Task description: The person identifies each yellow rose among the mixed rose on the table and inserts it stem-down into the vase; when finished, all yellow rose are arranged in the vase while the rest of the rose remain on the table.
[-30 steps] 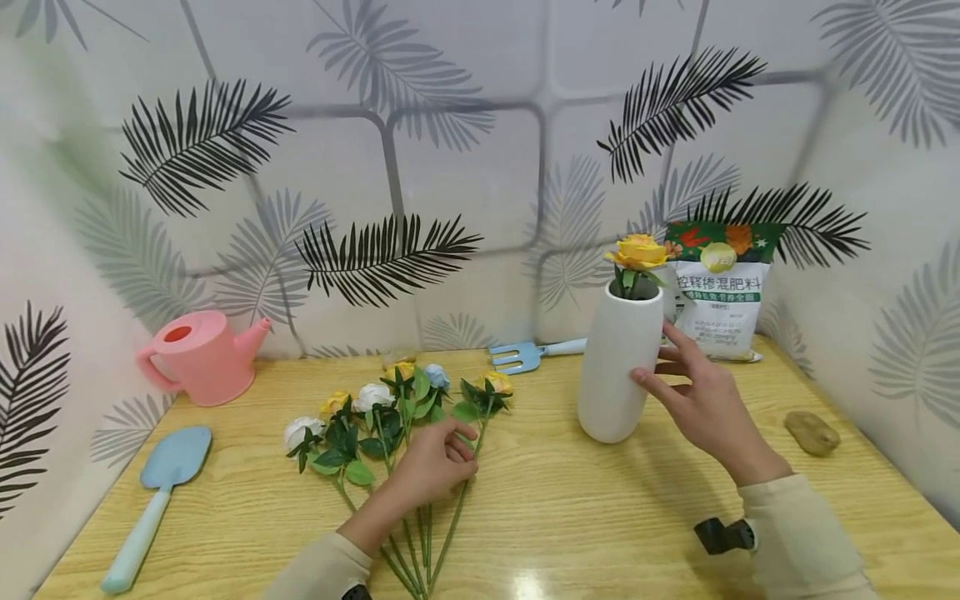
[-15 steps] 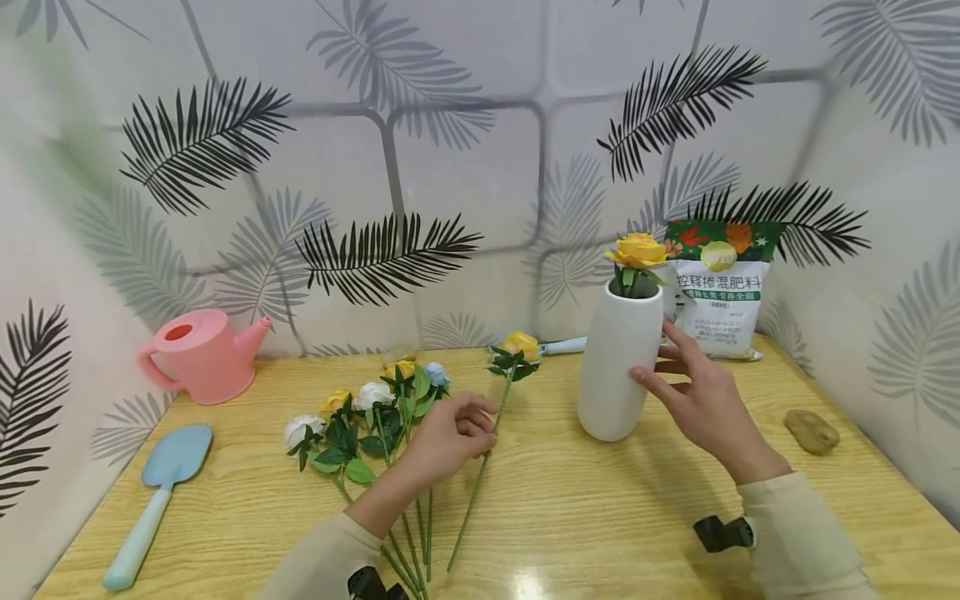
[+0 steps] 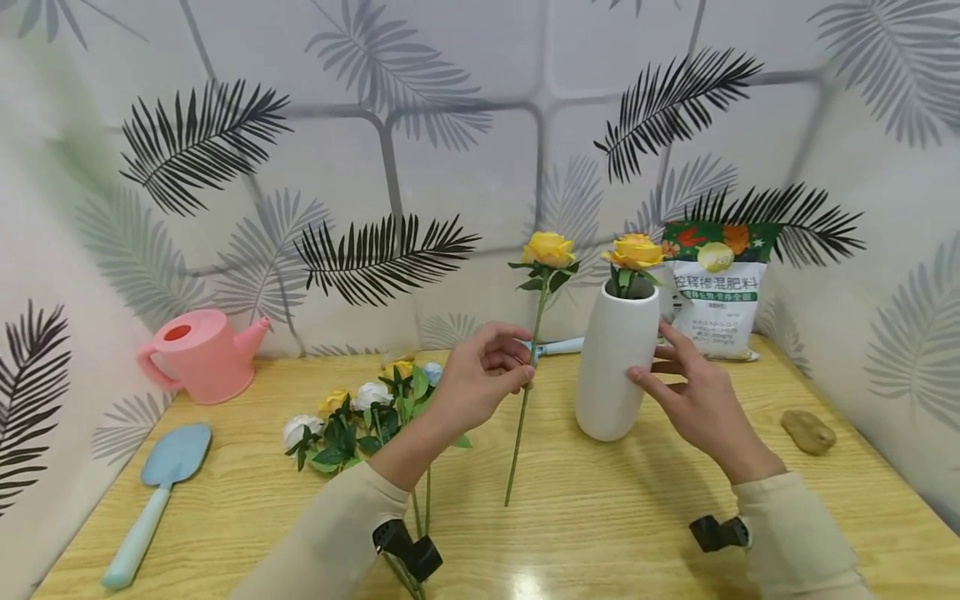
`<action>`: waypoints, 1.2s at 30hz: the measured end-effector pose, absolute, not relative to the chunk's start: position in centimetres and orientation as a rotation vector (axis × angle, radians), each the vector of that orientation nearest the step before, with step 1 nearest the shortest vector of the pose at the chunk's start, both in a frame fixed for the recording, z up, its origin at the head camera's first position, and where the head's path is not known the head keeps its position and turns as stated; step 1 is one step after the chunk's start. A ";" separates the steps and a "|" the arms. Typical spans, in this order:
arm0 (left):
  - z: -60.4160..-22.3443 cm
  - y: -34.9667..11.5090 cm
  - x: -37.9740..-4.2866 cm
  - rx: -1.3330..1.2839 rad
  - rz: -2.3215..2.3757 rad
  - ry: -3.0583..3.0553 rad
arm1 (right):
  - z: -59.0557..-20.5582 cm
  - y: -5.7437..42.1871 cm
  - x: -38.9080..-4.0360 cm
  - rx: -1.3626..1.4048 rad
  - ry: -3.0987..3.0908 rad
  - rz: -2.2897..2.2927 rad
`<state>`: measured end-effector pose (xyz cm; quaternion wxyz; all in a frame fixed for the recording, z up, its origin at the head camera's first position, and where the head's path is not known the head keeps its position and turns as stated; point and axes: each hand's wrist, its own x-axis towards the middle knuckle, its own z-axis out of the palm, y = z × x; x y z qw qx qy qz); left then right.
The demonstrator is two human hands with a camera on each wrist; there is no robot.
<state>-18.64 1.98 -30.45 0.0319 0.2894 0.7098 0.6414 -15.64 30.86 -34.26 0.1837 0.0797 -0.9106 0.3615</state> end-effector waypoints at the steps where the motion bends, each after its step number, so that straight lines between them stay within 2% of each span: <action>1: -30.1 2.2 -18.7 0.900 1.989 2.182 | -34.3 30.8 -15.7 0.228 -2.568 1.018; 25: -24.0 8.6 -21.1 1.200 2.185 2.190 | -34.1 30.9 -15.6 0.230 -2.580 1.057; 36: -20.6 11.2 -21.6 1.223 2.218 2.273 | -34.5 30.9 -15.8 0.225 -2.582 1.052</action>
